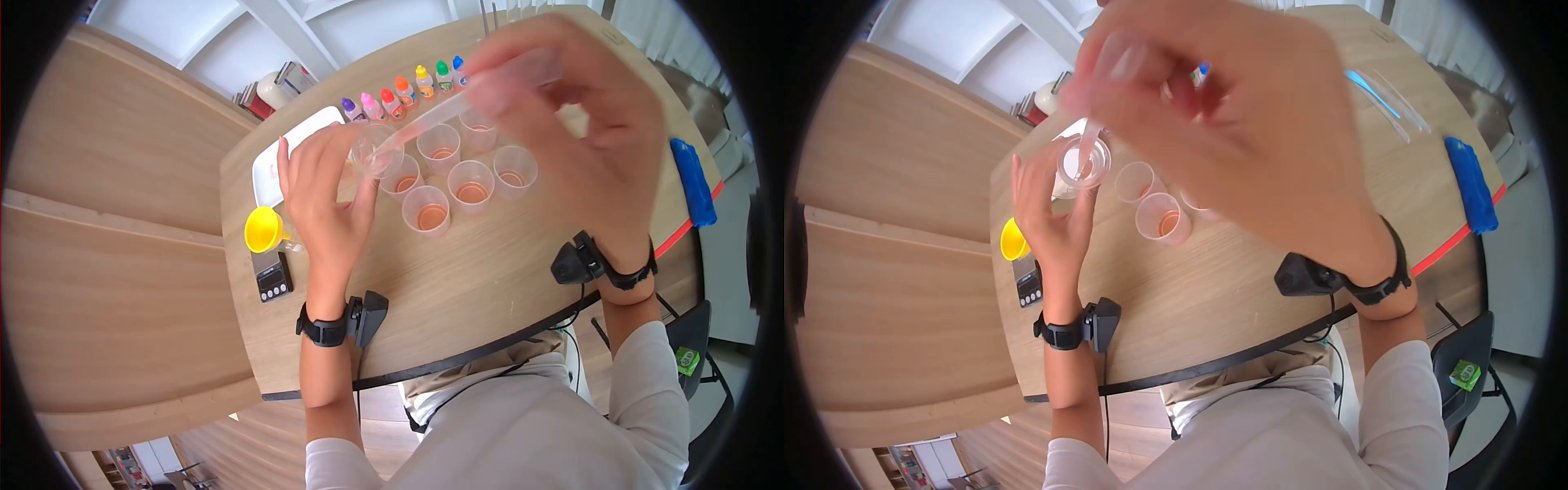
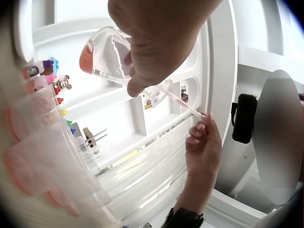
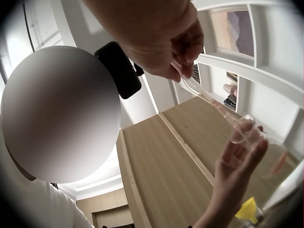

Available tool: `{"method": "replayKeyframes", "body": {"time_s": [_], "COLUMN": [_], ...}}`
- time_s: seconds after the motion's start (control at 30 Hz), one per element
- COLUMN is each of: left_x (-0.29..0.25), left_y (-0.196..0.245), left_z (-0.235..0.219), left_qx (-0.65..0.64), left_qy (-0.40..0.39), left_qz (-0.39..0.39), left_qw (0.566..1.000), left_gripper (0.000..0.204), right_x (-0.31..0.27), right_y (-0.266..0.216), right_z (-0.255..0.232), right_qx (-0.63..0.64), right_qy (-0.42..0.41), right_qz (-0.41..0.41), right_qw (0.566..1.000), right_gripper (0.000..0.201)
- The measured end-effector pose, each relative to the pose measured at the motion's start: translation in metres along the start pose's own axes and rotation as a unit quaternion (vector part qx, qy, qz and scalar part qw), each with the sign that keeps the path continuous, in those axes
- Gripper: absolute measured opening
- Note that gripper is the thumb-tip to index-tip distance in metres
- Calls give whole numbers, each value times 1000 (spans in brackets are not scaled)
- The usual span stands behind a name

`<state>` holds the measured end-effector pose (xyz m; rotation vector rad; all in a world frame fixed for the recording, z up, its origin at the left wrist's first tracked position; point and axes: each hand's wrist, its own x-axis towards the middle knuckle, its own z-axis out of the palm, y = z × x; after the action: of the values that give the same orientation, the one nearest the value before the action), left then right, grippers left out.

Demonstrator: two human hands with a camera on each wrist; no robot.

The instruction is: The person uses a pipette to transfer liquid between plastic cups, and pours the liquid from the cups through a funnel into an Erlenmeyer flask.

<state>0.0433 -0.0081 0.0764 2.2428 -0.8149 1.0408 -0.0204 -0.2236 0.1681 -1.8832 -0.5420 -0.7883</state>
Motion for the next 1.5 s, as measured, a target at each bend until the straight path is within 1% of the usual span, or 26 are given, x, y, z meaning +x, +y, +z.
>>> {"method": "replayKeyframes", "body": {"time_s": [0.07,0.1,0.13,0.17,0.2,0.27,0.33,0.4,0.47,0.67,1.1,1.2,1.27,1.3,1.37,1.4,1.47,1.5], "left_x": [-2,-2,-3,-3,-3,-3,-2,-1,-1,-1,0,0,0,0,0,-1,0,0], "left_y": [-5,-6,-7,-8,-8,-9,-9,-8,-8,-6,-6,-6,-5,-4,-5,-5,-4,-3], "left_z": [1,1,2,2,2,2,2,0,0,0,1,1,1,0,1,1,1,0], "left_qx": [-2,-2,-2,-5,-8,-7,-6,13,11,10,7,3,-4,-12,-14,-17,-21,-26], "left_qy": [-7,-15,-15,-14,-14,-14,-13,-21,-21,-25,-31,-30,-34,-38,-34,-32,-29,-27], "left_qz": [-12,-22,-23,-23,-24,-25,-25,-29,-30,-30,-28,-29,-31,-34,-33,-31,-27,-22], "left_qw": [1000,1000,1000,1000,1000,1000,1000,999,999,999,999,999,999,999,999,999,999,999], "left_gripper": [40,42,42,43,44,44,44,37,37,36,36,36,40,44,44,45,45,44], "right_x": [5,2,-3,-4,-3,2,2,0,-1,-1,0,-1,0,1,1,1,-2,-7], "right_y": [-14,-9,-1,4,7,10,23,33,38,40,41,40,32,29,22,16,3,-2], "right_z": [-16,-18,-18,-18,-20,-23,-17,-12,-10,-9,-9,-9,-10,-11,-14,-14,-11,-10], "right_qx": [58,58,-37,-132,-132,-175,-180,-186,-186,-211,-234,-232,-190,-189,-155,-154,-126,-126], "right_qy": [7,5,18,32,32,-99,-105,-113,-104,-89,-93,-96,-101,-102,-20,-22,117,116], "right_qz": [72,71,39,6,6,34,39,44,-2,-29,-38,-34,43,41,16,14,23,23], "right_qw": [996,996,998,991,991,979,977,975,977,973,967,967,976,976,988,988,985,985], "right_gripper": [12,12,9,6,6,11,13,15,19,21,20,19,12,12,9,9,7,7]}}
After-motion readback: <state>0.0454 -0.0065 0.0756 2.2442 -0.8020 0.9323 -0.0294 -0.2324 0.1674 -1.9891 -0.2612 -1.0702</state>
